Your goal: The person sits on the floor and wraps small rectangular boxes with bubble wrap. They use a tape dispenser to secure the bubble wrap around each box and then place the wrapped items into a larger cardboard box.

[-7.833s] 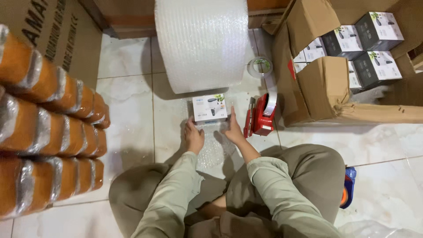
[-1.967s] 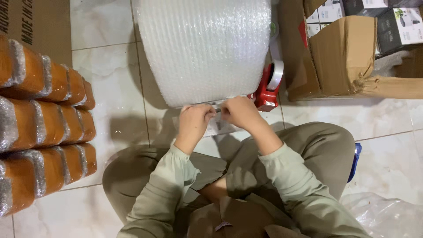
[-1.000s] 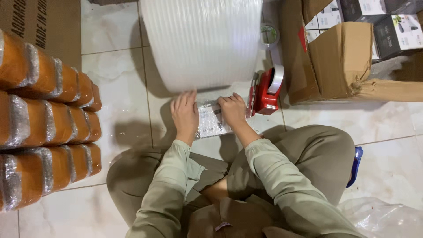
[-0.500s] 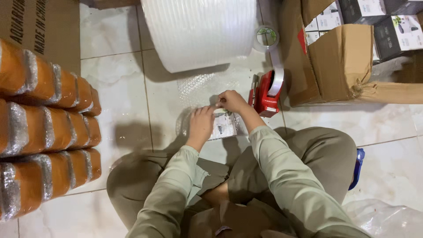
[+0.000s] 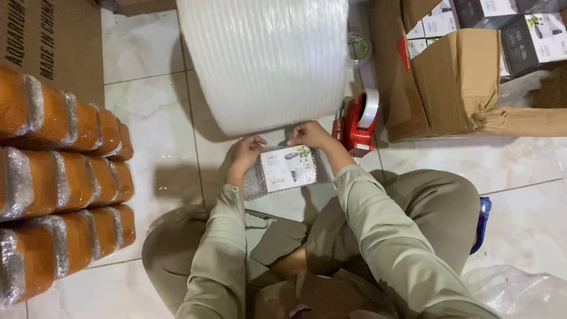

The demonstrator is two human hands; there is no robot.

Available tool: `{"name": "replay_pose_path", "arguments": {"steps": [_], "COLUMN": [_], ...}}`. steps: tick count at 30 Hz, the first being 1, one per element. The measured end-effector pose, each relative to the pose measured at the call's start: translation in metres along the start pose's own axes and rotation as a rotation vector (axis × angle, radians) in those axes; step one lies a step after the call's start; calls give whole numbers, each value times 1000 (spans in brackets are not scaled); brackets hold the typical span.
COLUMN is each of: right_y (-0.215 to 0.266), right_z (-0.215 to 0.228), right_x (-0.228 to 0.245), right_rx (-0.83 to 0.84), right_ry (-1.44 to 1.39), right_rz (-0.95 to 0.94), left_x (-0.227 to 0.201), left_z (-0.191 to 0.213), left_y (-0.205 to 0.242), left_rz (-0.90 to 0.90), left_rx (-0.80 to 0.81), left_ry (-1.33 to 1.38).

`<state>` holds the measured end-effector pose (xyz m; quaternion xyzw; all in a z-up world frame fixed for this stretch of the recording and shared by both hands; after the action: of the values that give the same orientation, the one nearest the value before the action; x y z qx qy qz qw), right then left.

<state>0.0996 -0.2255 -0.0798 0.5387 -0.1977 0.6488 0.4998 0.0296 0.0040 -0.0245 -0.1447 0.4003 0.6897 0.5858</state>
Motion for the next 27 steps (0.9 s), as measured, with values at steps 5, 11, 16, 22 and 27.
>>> {"name": "replay_pose_path", "arguments": {"steps": [5, 11, 16, 22, 27], "right_y": [13, -6, 9, 29, 68], "right_z": [7, 1, 4, 30, 2], "right_x": [23, -4, 27, 23, 78], "right_rx": [55, 15, -6, -316, -209], "right_ry": [-110, 142, 247, 742, 815], "right_rz": [-80, -61, -137, -204, 41], "left_x": [-44, -103, -104, -70, -82], "left_z": [21, 21, -18, -33, -20], "left_y": [23, 71, 97, 77, 80], "left_rz": [14, -61, -349, -407, -359], "left_rx": [-17, -195, 140, 127, 233], "left_ry": [-47, -507, -656, -816, -762]}}
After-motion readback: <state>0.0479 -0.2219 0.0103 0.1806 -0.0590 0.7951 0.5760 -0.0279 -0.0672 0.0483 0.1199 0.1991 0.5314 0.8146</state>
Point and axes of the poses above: each hand's wrist, its own y-axis away from the middle knuckle, its own z-axis out of the back of the hand, x = y × z, the point moved 3 cm from there along -y, towards the middle knuckle, and after that the axes turned 8 degrees about -y, right-handed, at the moved point
